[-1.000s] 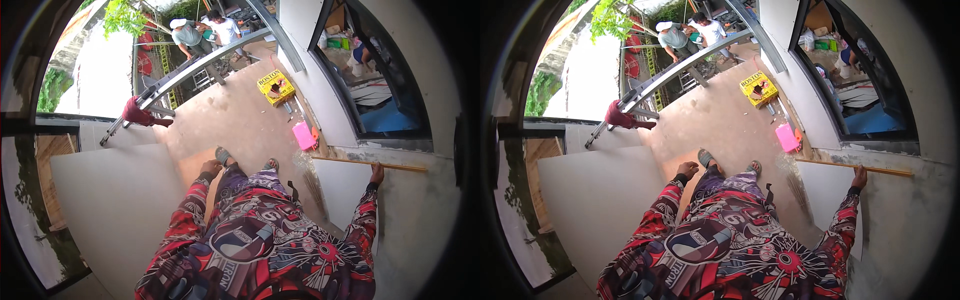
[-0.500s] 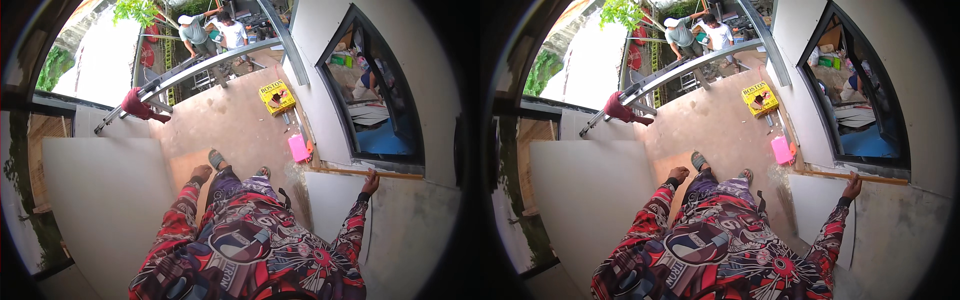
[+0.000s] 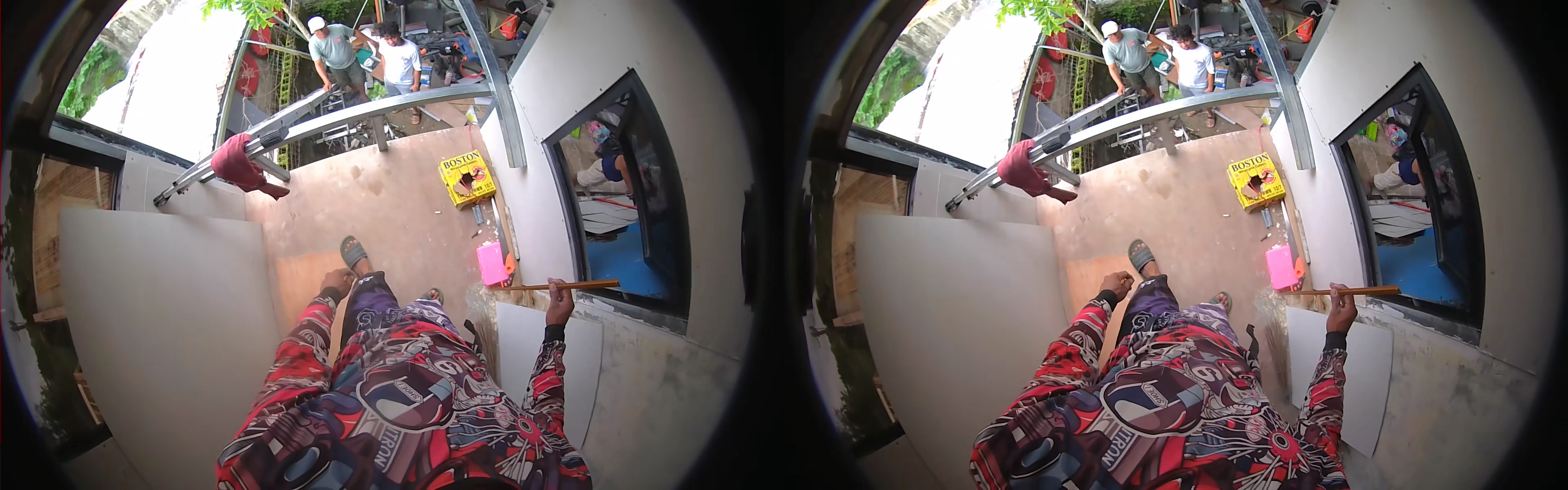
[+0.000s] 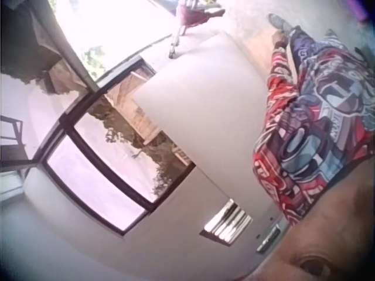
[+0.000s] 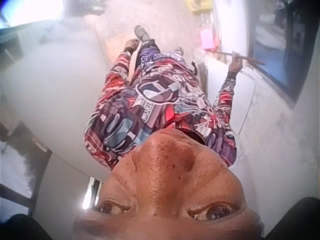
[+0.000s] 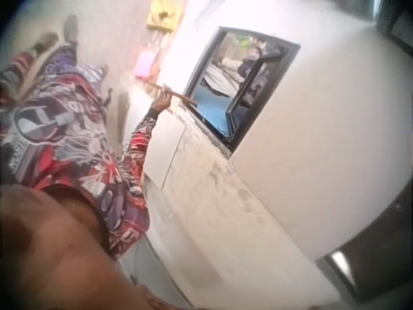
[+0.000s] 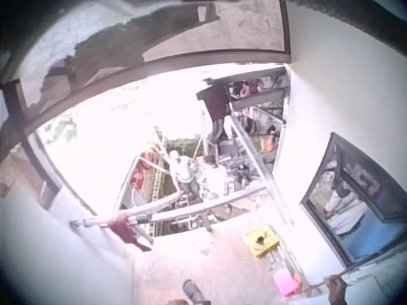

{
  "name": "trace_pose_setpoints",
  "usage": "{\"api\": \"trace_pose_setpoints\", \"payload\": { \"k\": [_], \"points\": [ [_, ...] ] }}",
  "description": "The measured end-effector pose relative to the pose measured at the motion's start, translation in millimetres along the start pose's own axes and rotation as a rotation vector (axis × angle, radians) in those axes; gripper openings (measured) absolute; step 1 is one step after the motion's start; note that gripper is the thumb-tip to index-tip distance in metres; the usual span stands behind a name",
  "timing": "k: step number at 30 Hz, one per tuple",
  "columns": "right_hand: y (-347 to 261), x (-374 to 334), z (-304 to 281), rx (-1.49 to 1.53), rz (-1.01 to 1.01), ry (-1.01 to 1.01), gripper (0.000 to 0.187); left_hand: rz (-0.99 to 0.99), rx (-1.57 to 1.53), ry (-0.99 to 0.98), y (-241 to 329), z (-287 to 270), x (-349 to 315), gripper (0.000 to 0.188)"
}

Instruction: The person measures drywall on a wall using a measuring tape and marks points on it with a pencil. They then measure across another surface with the tape measure and a wooden stick.

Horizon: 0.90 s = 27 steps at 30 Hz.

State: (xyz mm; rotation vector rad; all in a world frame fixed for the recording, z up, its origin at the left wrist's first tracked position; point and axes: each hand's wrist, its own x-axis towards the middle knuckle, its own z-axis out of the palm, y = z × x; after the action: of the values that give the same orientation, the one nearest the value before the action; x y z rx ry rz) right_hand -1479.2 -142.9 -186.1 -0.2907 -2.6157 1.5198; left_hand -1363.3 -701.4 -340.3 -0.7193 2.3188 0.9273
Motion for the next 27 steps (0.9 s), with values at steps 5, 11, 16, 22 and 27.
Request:
{"api": "trace_pose_setpoints", "payload": {
  "k": [5, 11, 16, 22, 27],
  "points": [
    [-28.8, 5.6, 50.0, -0.094, 0.008, -0.030, 0.011, 0.000, 0.009, -0.090, -31.8, -34.3, 33.9, 0.023],
    [-78.7, 18.2, 99.7, -0.169, -0.002, 0.004, 0.011, -0.034, -0.005, -0.216, -72.3, -88.6, 83.7, 0.025],
    [-117.5, 27.6, 139.0, -0.225, -0.043, 0.006, 0.011, -0.017, -0.030, -0.198, -127.9, -128.7, 134.9, 0.026],
    [-141.5, 27.8, 169.6, -0.262, -0.024, -0.022, 0.009, -0.017, 0.019, -0.154, -124.3, -174.6, 164.9, 0.027],
    [-148.6, 51.4, 188.7, -0.341, -0.076, -0.077, 0.009, -0.057, -0.021, -0.160, -116.3, -175.1, 168.1, 0.029]
  ]
}}
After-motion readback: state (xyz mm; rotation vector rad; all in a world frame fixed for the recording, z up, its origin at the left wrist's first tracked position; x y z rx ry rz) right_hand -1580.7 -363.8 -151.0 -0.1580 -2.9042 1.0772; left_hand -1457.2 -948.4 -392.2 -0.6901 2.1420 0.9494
